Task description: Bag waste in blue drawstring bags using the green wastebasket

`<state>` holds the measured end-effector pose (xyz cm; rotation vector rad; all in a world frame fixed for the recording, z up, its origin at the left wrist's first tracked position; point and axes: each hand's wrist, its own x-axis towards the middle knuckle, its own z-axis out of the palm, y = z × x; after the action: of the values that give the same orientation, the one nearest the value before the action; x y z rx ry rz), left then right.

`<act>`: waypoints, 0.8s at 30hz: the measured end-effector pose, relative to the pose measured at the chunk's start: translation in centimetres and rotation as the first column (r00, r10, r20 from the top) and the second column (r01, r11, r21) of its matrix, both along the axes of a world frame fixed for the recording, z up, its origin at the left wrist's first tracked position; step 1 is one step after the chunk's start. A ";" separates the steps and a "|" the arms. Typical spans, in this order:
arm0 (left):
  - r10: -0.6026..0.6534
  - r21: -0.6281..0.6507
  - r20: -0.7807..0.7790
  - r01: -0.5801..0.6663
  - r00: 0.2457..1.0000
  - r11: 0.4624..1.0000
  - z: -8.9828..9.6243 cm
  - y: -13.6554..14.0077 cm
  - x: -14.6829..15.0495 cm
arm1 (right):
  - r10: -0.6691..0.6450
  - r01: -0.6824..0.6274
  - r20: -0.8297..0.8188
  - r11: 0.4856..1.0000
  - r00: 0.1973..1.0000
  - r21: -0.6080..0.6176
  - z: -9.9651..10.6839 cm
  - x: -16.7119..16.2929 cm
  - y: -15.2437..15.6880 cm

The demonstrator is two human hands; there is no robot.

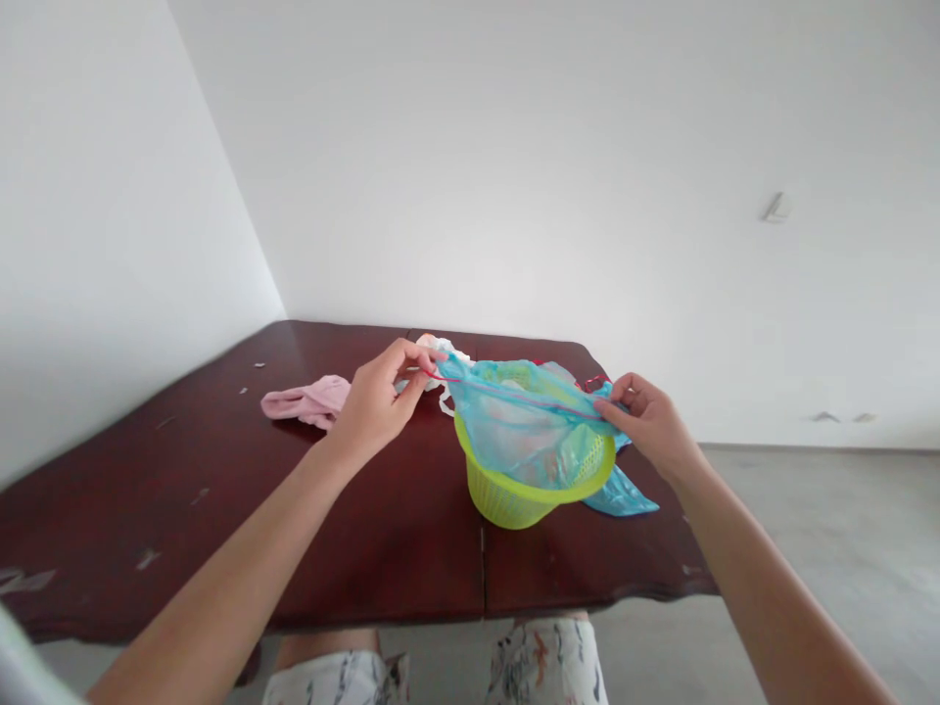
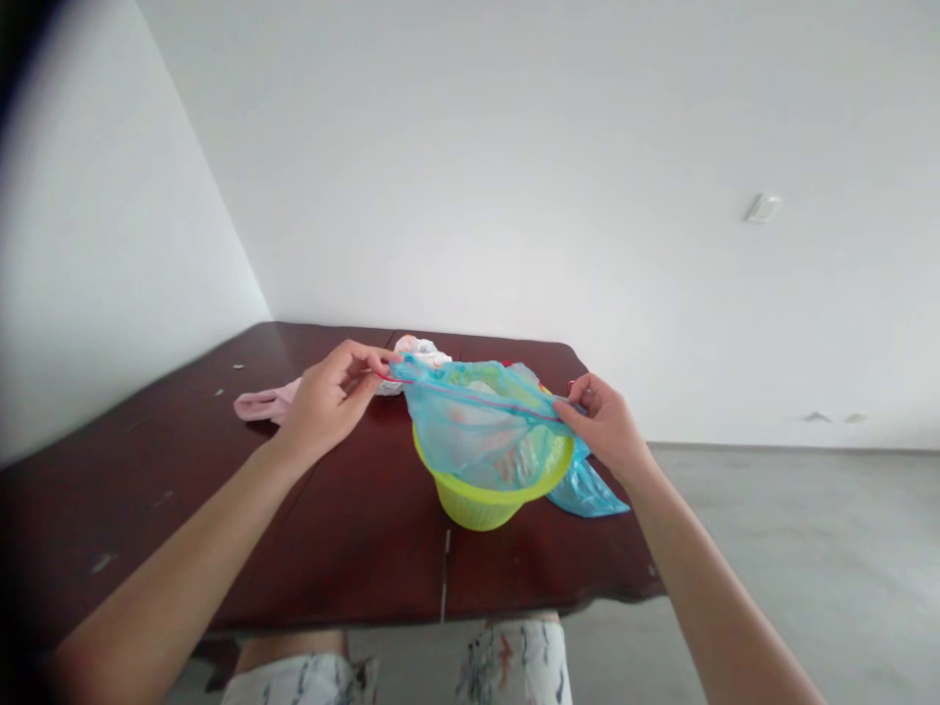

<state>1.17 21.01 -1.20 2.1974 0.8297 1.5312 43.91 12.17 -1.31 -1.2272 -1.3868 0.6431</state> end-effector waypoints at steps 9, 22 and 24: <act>-0.080 -0.083 0.051 0.084 0.995 0.993 -1.5 2.2 3.9 | 0.114 -0.033 0.405 0.979 0.907 -0.202 0.4 0.6 0.9; -0.001 -0.323 0.313 0.107 0.950 0.940 4.1 12.7 9.3 | 0.065 -0.105 -0.184 0.971 0.981 -0.215 3.6 -2.3 9.5; -0.066 -0.300 0.335 0.173 0.940 0.938 5.3 12.4 9.6 | 0.099 -0.164 -0.278 0.961 0.955 -0.221 4.2 -2.4 9.5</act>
<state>10.82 33.43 4.11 1.6748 0.7627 1.5119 41.49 21.63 2.91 -1.1925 -1.1958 1.0581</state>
